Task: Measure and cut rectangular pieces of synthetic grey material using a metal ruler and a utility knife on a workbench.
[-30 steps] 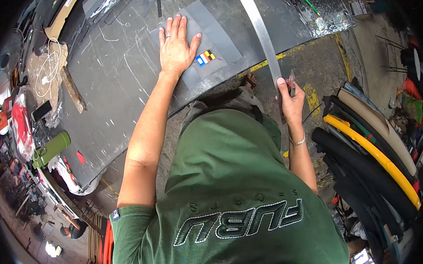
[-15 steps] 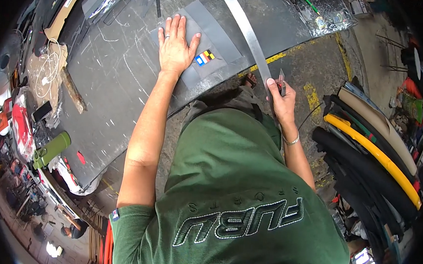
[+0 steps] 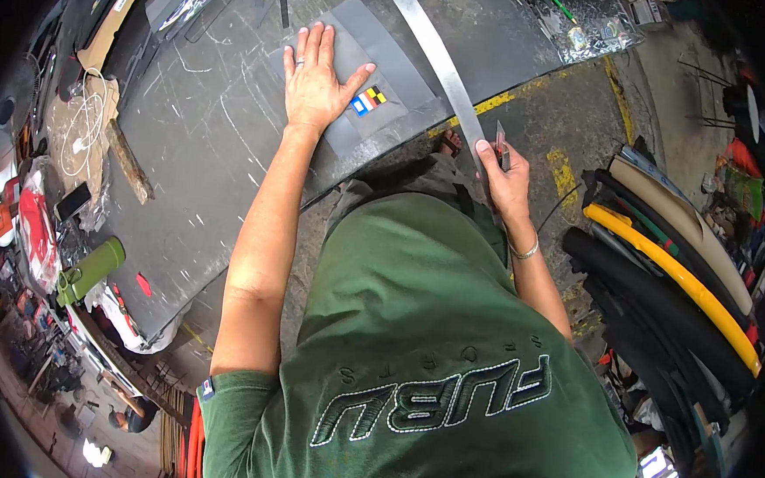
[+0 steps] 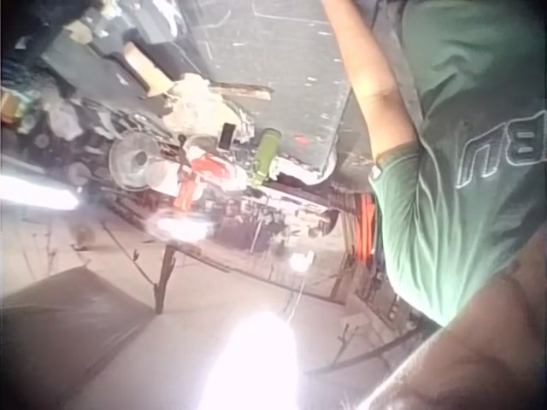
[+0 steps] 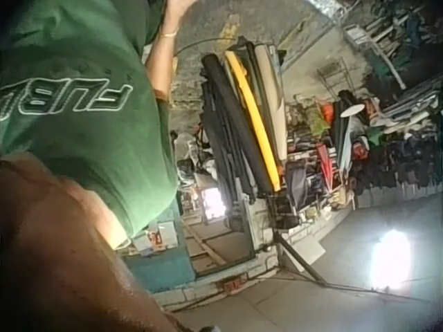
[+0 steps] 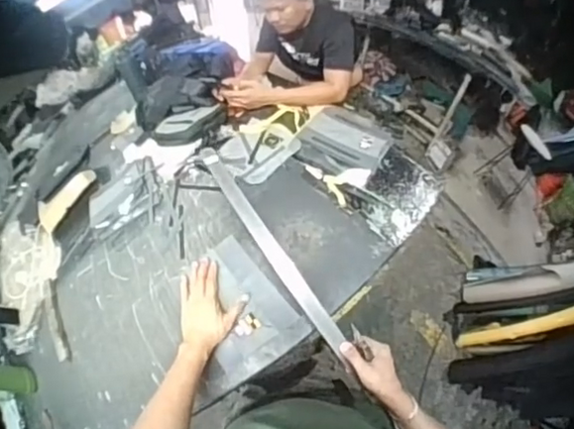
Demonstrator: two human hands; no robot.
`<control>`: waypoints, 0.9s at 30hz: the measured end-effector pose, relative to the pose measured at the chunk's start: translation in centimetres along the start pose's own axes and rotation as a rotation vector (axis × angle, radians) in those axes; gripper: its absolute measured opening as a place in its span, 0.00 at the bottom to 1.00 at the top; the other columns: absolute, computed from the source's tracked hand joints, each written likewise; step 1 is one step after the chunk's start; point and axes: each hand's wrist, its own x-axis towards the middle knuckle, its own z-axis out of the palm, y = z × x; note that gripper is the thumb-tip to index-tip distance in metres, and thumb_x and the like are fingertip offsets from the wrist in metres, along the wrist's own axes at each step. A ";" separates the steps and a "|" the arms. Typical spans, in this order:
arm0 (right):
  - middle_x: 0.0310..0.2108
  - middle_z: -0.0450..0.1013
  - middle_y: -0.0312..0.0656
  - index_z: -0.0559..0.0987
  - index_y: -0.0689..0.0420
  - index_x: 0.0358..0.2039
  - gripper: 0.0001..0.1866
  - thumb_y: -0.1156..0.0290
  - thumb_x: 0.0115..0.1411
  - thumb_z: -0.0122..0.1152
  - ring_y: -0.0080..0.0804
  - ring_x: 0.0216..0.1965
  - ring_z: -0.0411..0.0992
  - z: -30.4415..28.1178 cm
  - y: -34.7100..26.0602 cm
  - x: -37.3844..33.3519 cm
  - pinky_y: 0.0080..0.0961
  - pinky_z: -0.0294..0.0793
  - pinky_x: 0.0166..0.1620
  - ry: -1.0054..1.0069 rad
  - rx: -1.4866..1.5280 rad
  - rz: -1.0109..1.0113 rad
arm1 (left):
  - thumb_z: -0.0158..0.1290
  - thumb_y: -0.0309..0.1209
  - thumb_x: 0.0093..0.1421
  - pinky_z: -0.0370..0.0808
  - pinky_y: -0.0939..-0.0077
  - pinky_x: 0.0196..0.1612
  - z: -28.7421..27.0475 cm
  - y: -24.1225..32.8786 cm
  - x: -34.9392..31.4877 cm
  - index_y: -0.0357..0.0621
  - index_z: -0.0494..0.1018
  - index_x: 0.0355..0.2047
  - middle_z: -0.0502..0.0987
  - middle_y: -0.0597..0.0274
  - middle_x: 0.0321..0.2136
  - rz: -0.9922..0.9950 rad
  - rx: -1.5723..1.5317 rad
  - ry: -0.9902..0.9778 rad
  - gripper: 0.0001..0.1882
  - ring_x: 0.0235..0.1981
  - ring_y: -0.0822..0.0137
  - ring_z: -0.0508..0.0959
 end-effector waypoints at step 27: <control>0.20 0.70 0.38 0.81 0.62 0.34 0.21 0.53 0.64 0.68 0.23 0.24 0.65 3.6 -0.4 -1.7 0.27 0.69 0.31 -0.059 -0.176 -0.007 | 0.62 0.78 0.38 0.44 0.44 0.75 -0.5 0.2 0.2 0.32 0.58 0.70 0.57 0.48 0.72 0.025 0.003 -0.028 0.72 0.75 0.50 0.51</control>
